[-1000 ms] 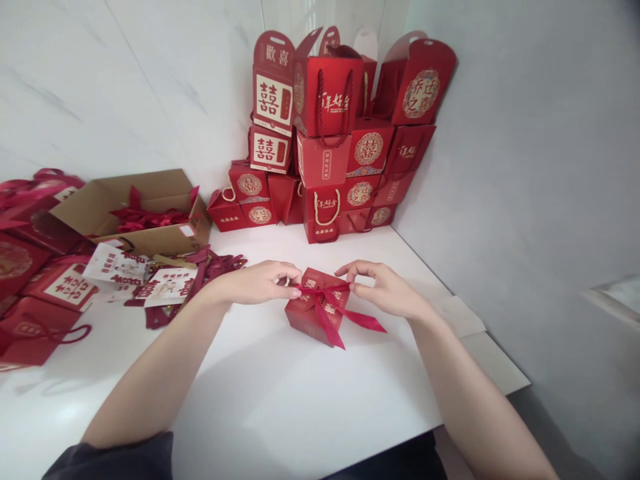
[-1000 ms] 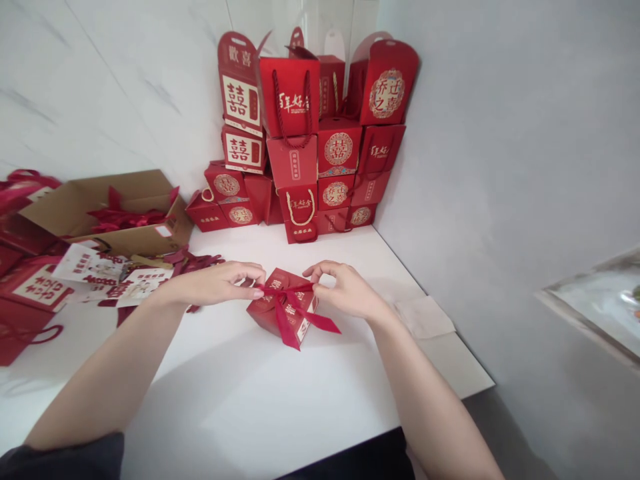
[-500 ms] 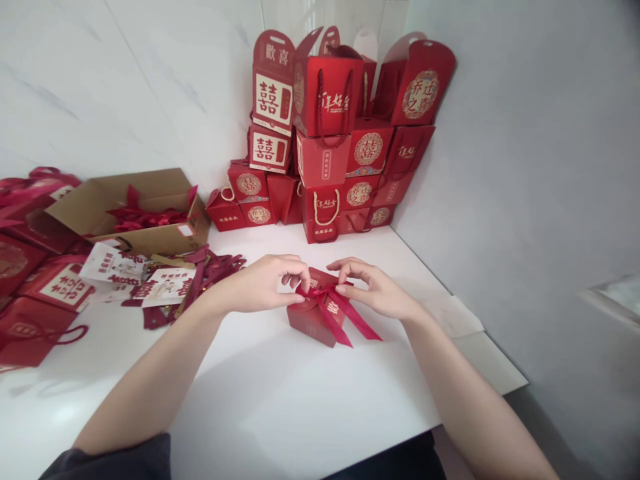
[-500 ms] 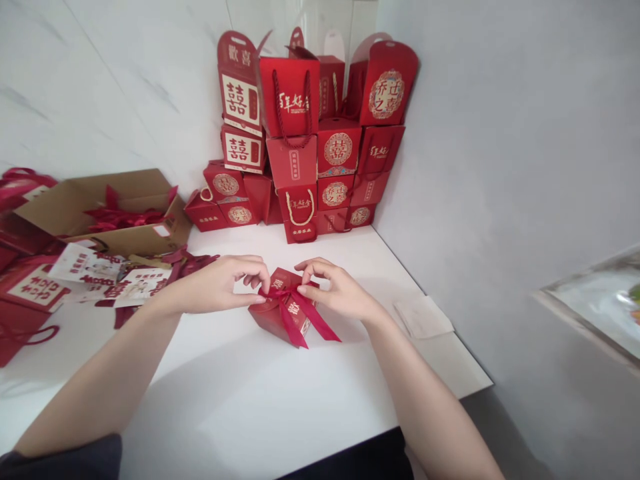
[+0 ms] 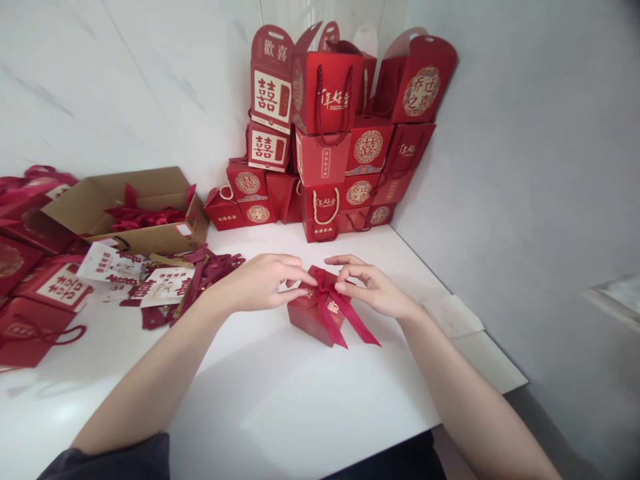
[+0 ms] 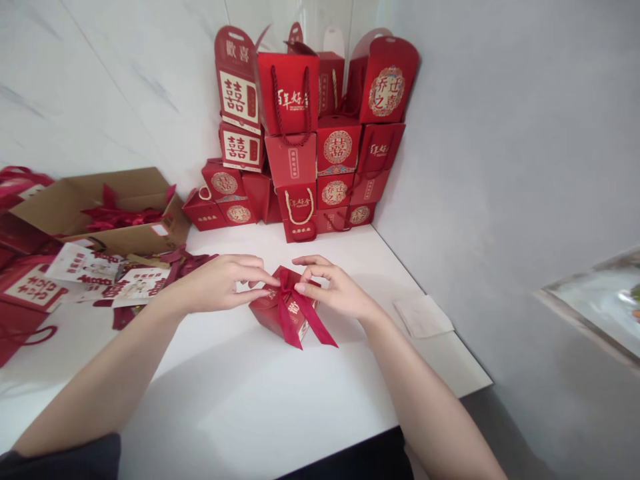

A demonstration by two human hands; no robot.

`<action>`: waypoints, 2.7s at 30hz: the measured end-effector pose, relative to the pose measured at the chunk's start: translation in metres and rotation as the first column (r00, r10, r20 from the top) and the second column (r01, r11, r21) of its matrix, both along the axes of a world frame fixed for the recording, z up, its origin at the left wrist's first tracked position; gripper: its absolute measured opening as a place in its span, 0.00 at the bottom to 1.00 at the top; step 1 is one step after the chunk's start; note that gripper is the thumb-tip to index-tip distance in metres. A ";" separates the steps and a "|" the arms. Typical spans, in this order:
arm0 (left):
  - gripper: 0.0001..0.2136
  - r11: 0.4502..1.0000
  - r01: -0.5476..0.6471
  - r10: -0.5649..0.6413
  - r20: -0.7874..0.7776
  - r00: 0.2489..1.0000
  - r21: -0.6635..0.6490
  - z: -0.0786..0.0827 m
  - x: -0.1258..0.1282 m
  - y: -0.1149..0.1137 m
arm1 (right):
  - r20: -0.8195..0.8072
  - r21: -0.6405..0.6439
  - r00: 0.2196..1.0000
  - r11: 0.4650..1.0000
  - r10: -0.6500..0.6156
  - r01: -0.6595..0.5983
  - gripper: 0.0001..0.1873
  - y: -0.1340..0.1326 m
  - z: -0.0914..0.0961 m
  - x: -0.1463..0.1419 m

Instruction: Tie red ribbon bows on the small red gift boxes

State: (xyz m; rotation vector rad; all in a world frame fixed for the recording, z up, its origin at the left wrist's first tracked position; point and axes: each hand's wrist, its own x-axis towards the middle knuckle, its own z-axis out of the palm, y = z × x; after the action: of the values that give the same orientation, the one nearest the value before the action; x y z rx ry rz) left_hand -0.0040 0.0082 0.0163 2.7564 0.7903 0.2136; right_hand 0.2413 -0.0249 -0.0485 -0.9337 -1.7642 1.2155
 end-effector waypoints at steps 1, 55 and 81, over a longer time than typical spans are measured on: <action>0.11 1.000 0.002 -0.002 0.009 1.000 0.011 -0.001 0.000 0.000 | -0.013 -0.006 1.000 1.000 0.003 -0.003 0.13 0.000 0.000 0.000; 0.19 0.528 -0.087 0.412 0.166 0.896 -0.845 -0.037 0.006 0.025 | -0.209 -0.143 0.976 0.989 -0.054 0.024 0.18 0.009 -0.015 -0.008; 0.19 0.561 -0.052 0.319 0.158 0.935 -0.826 -0.038 -0.002 0.026 | 0.552 0.501 0.819 0.847 -0.156 -0.177 0.22 -0.028 0.026 0.006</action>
State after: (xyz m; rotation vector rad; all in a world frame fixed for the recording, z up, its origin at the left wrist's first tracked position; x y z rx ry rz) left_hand -0.0055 0.0344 -0.0220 1.7001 0.8237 0.2176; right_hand 0.2470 -0.0533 -0.0226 -1.0005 -2.4161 0.3722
